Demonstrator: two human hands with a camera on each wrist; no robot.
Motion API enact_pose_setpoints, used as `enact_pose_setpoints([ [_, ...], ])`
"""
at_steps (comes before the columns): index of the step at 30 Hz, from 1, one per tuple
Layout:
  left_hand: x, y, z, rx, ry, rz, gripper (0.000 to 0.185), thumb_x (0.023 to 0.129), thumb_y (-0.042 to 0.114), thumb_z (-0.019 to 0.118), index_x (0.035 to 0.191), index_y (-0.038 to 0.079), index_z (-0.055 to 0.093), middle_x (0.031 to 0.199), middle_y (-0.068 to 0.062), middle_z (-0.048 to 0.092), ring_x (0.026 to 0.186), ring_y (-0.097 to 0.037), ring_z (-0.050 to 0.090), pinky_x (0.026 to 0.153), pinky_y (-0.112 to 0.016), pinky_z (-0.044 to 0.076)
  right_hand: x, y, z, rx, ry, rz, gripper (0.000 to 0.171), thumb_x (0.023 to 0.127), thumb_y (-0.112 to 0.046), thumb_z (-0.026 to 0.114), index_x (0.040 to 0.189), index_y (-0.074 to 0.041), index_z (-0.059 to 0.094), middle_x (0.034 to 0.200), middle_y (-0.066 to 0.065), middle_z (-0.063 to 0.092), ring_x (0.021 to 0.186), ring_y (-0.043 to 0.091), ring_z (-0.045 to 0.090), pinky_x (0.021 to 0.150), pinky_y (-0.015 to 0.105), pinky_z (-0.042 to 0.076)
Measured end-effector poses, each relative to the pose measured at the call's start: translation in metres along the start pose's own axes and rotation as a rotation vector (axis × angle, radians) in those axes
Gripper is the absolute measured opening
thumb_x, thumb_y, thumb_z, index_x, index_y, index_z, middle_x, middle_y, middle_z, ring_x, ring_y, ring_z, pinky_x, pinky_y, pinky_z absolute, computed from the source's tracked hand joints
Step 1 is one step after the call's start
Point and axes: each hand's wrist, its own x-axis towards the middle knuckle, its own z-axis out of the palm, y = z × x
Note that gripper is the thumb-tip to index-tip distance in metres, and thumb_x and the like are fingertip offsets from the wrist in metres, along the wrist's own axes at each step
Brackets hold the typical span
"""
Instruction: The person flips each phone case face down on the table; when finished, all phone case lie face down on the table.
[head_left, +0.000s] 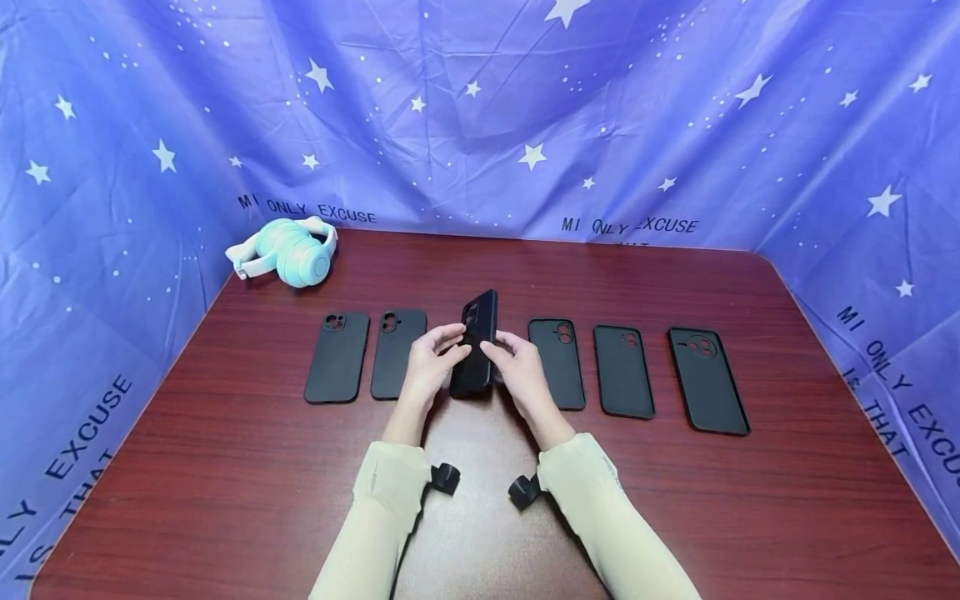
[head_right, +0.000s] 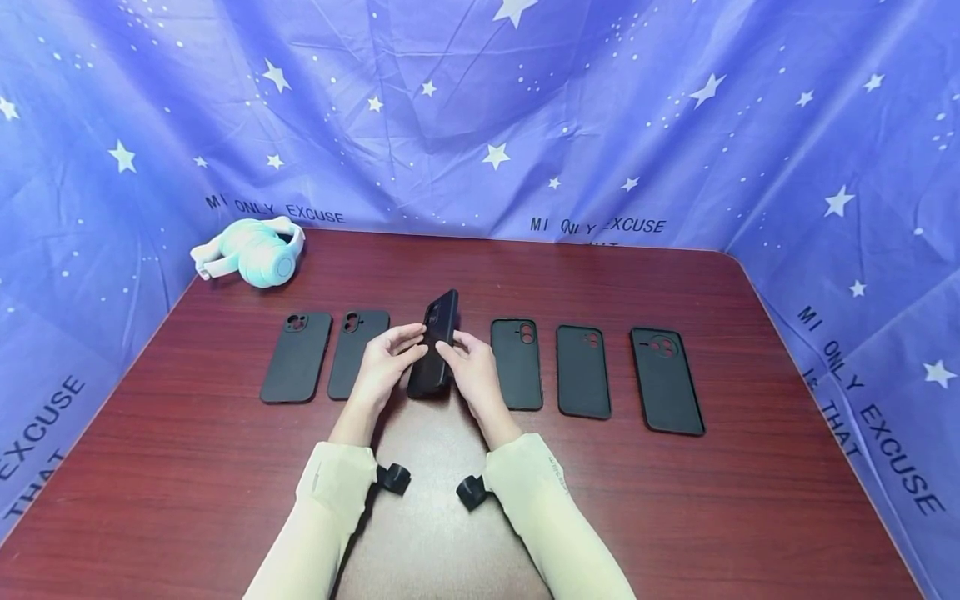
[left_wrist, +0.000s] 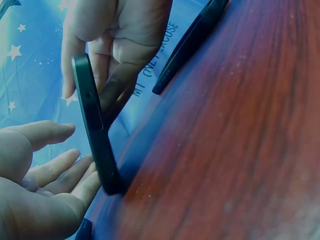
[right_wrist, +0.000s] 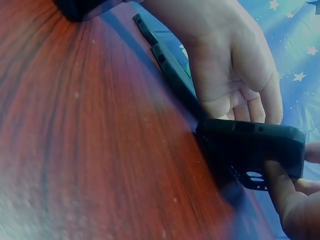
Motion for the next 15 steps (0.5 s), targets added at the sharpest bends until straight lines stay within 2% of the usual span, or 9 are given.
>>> enact_pose_setpoints([
  [4, 0.0012, -0.0009, 0.0005, 0.013, 0.022, -0.010, 0.042, 0.083, 0.003, 0.065, 0.124, -0.002, 0.055, 0.128, -0.016, 0.054, 0.122, -0.025, 0.049, 0.103, -0.033, 0.038, 0.0014, 0.0005, -0.0021, -0.024, -0.003, 0.048, 0.036, 0.090, -0.014, 0.058, 0.122, 0.001, 0.057, 0.111, 0.018, 0.064, 0.090, 0.014, 0.064, 0.075, 0.026, 0.053],
  [8, 0.0026, -0.0012, 0.0013, 0.008, 0.043, -0.019, 0.044, 0.082, 0.000, 0.065, 0.125, -0.003, 0.054, 0.131, -0.017, 0.051, 0.124, -0.024, 0.046, 0.104, -0.029, 0.036, -0.0001, -0.0026, -0.0039, -0.071, -0.020, 0.053, 0.035, 0.090, -0.010, 0.056, 0.123, 0.003, 0.056, 0.111, 0.020, 0.064, 0.096, 0.021, 0.064, 0.079, 0.029, 0.053],
  [15, 0.0031, 0.0008, 0.0013, -0.006, 0.051, -0.041, 0.052, 0.082, -0.002, 0.064, 0.131, -0.005, 0.046, 0.137, -0.019, 0.044, 0.130, -0.027, 0.039, 0.107, -0.032, 0.032, 0.0025, 0.0006, -0.0056, -0.269, -0.021, 0.022, 0.050, 0.090, -0.008, 0.058, 0.137, -0.001, 0.043, 0.126, 0.016, 0.057, 0.113, 0.024, 0.056, 0.092, 0.035, 0.048],
])
